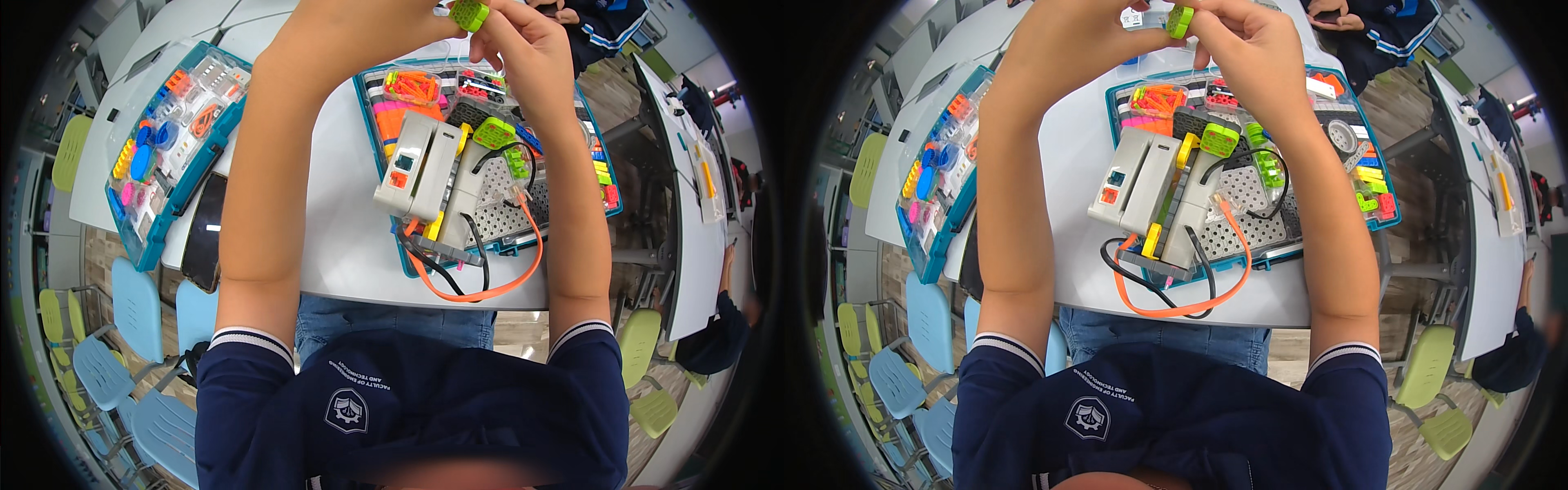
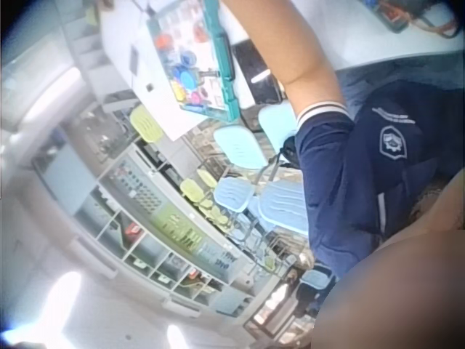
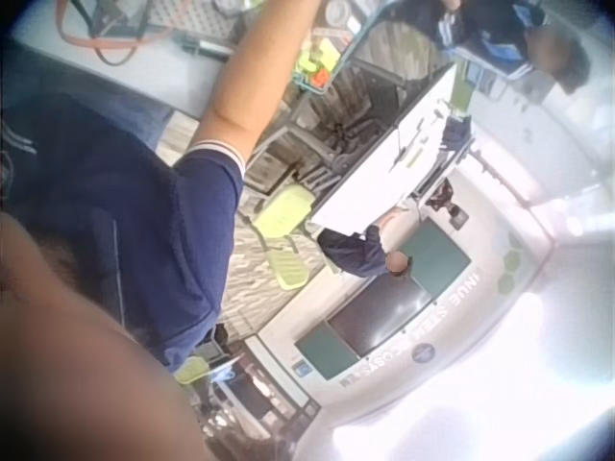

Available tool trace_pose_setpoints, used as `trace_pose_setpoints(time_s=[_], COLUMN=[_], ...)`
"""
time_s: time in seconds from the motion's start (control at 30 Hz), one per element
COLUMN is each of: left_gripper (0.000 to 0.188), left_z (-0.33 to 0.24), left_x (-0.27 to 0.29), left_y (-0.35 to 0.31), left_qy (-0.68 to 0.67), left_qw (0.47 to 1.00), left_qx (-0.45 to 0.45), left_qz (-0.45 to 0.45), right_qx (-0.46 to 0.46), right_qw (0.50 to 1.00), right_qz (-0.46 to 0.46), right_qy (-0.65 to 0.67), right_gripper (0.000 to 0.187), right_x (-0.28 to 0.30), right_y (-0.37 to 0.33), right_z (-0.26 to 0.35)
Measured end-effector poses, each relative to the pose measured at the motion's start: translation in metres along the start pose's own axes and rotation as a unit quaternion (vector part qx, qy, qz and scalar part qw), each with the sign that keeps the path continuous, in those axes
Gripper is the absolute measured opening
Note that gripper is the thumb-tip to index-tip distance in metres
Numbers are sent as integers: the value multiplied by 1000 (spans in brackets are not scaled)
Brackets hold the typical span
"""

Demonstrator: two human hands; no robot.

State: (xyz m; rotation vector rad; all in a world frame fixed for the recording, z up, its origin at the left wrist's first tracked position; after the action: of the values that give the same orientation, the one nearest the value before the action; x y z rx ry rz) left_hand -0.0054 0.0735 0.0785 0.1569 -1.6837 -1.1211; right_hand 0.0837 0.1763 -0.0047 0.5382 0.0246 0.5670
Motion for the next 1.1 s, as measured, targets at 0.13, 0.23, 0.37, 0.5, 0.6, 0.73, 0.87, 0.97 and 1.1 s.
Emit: trace_pose_setpoints(time_s=[0.13, 0.23, 0.37, 0.5, 0.6, 0.73, 0.87, 0.97, 1.1], left_gripper=[14, 15, 15, 14, 13, 14, 18, 20, 19], left_z=[-1, 0, 0, 1, 0, 8, 27, 40, 44], left_x=[-3, -4, -6, -5, -1, 4, 20, 30, 34], left_y=[0, 0, 3, 2, 3, 4, -4, -9, -11], left_qy=[-16, -20, -26, -33, -51, -143, -120, -182, -140], left_qw=[1000, 1000, 999, 999, 998, 987, 983, 966, 974], left_qx=[-7, -5, -9, 10, 12, 62, 135, 170, 167], left_qz=[-5, -10, -21, -18, -27, -35, -39, -62, -62], right_qx=[-21, -13, -10, -17, -25, -40, -62, -46, 9], right_qw=[999, 998, 997, 995, 997, 999, 997, 998, 967], right_qz=[-27, -35, -51, -60, -52, -15, -20, 50, 150], right_qy=[-40, -41, -63, -80, -47, -9, 50, -5, -203], right_gripper=[20, 20, 21, 21, 21, 22, 21, 22, 25], right_x=[6, 7, 9, 11, 10, 10, 25, 20, -5], right_y=[-2, -1, -3, -5, -4, 0, 3, 5, 2], right_z=[2, 6, 10, 13, 12, 10, 6, 3, -15])
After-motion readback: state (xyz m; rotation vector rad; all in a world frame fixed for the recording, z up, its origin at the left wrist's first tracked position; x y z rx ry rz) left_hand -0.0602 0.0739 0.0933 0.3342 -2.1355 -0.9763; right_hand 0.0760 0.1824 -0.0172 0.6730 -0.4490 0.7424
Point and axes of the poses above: each hand's wrist, its own y-axis towards the middle knuckle, its own x-axis out of the back of the hand, z = x × y, the point moved 9 cm from there along y, towards the middle knuckle, and after that the axes turned 2 degrees about -y, right-handed, at the moved point
